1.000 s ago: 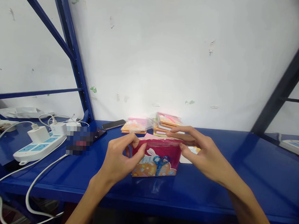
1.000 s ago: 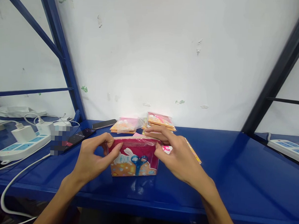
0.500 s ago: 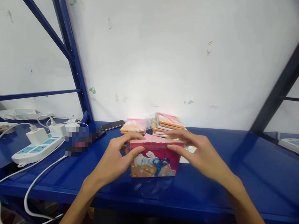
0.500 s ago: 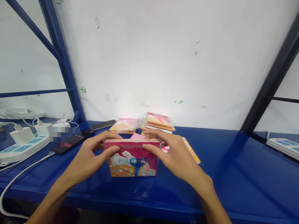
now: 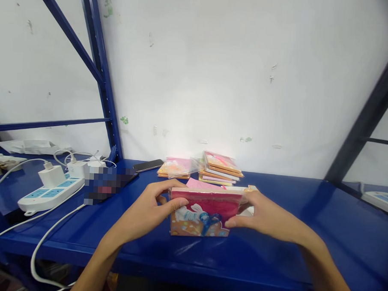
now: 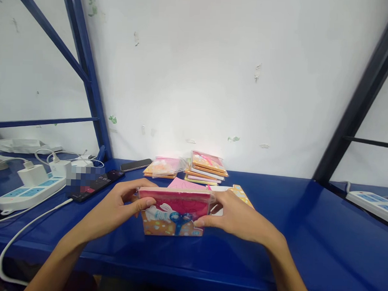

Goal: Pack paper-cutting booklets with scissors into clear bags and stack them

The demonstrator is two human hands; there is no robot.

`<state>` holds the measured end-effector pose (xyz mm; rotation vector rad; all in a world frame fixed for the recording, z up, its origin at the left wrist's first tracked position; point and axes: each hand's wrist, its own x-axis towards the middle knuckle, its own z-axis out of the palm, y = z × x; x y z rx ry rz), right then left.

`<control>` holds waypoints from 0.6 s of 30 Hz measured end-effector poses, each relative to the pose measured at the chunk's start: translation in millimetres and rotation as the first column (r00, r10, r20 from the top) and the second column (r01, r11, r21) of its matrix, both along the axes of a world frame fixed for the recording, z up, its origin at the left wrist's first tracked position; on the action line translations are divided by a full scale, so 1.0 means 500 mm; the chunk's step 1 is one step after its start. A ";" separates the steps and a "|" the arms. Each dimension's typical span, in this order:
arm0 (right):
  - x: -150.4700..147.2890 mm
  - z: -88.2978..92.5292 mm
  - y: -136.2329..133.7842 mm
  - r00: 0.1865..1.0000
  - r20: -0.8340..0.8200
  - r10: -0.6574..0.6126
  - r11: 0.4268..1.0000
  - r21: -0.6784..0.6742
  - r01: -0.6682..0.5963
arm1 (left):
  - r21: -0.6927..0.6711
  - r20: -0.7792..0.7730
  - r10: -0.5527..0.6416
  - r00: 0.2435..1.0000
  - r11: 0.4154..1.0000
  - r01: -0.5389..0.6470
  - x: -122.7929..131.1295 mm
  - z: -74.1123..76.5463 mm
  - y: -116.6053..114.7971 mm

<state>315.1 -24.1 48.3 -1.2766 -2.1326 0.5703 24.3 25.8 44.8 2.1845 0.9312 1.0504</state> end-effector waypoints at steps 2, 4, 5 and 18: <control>-0.003 0.000 0.004 0.999 0.027 0.029 0.999 0.016 -0.029 | 0.002 -0.009 0.025 1.000 1.000 -0.025 0.000 -0.002 0.002; -0.008 0.003 0.005 1.000 0.022 0.003 0.999 0.052 -0.004 | 0.008 -0.027 0.074 0.997 0.997 -0.074 -0.002 -0.003 0.005; -0.009 0.005 0.005 1.000 -0.001 -0.024 0.998 0.063 0.024 | 0.015 -0.034 0.110 0.993 0.994 -0.109 -0.004 -0.003 0.008; 0.147 0.087 0.154 0.710 -0.647 -0.277 0.900 0.084 0.428 | 0.023 -0.100 0.282 0.954 0.959 -0.281 -0.054 0.016 0.028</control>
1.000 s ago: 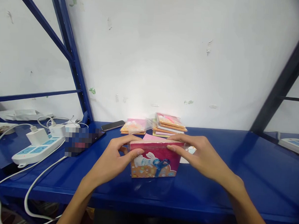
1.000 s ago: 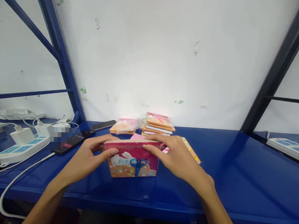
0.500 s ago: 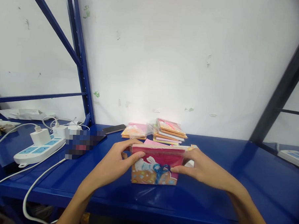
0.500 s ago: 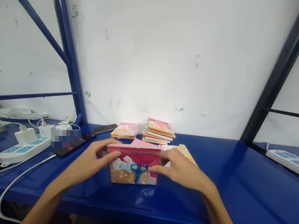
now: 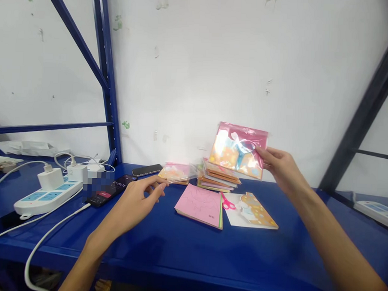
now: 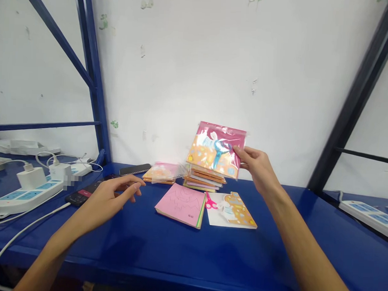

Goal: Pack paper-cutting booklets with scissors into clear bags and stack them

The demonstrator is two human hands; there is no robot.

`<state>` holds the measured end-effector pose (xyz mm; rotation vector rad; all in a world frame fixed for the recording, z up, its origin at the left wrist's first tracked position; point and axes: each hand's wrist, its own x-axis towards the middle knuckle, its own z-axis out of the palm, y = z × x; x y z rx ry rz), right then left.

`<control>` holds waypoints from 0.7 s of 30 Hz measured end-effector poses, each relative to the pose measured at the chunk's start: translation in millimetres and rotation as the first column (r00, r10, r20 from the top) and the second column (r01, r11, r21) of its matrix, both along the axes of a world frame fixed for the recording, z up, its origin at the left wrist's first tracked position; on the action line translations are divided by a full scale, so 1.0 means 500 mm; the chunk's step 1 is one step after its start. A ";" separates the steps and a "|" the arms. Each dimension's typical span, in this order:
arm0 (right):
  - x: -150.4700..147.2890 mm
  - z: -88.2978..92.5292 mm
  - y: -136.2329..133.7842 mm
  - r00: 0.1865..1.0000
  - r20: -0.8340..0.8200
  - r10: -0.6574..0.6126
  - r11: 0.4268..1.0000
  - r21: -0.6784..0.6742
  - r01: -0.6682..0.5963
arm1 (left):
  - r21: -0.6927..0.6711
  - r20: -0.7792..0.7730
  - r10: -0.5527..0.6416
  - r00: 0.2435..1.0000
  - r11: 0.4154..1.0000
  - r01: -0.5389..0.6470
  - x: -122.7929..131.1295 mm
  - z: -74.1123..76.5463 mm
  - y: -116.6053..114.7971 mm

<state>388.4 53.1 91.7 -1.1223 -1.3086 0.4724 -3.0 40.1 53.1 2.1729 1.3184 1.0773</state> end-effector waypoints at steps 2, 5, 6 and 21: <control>0.012 -0.013 0.061 0.999 -0.025 -0.024 0.995 -0.098 0.022 | -0.012 0.005 -0.009 1.000 1.000 0.009 0.001 0.000 -0.002; 0.004 -0.076 0.133 0.993 -0.009 -0.114 0.973 -0.202 0.110 | -0.044 0.015 -0.039 0.999 0.998 0.039 0.002 -0.003 -0.001; -0.004 -0.102 0.147 0.992 0.003 -0.126 0.965 -0.234 0.123 | -0.052 0.015 -0.048 0.999 0.997 0.049 0.002 -0.004 0.000; -0.007 -0.185 0.165 0.984 -0.107 0.145 0.945 -0.279 -0.170 | -0.021 -0.071 -0.066 0.995 0.998 0.065 0.043 -0.023 -0.002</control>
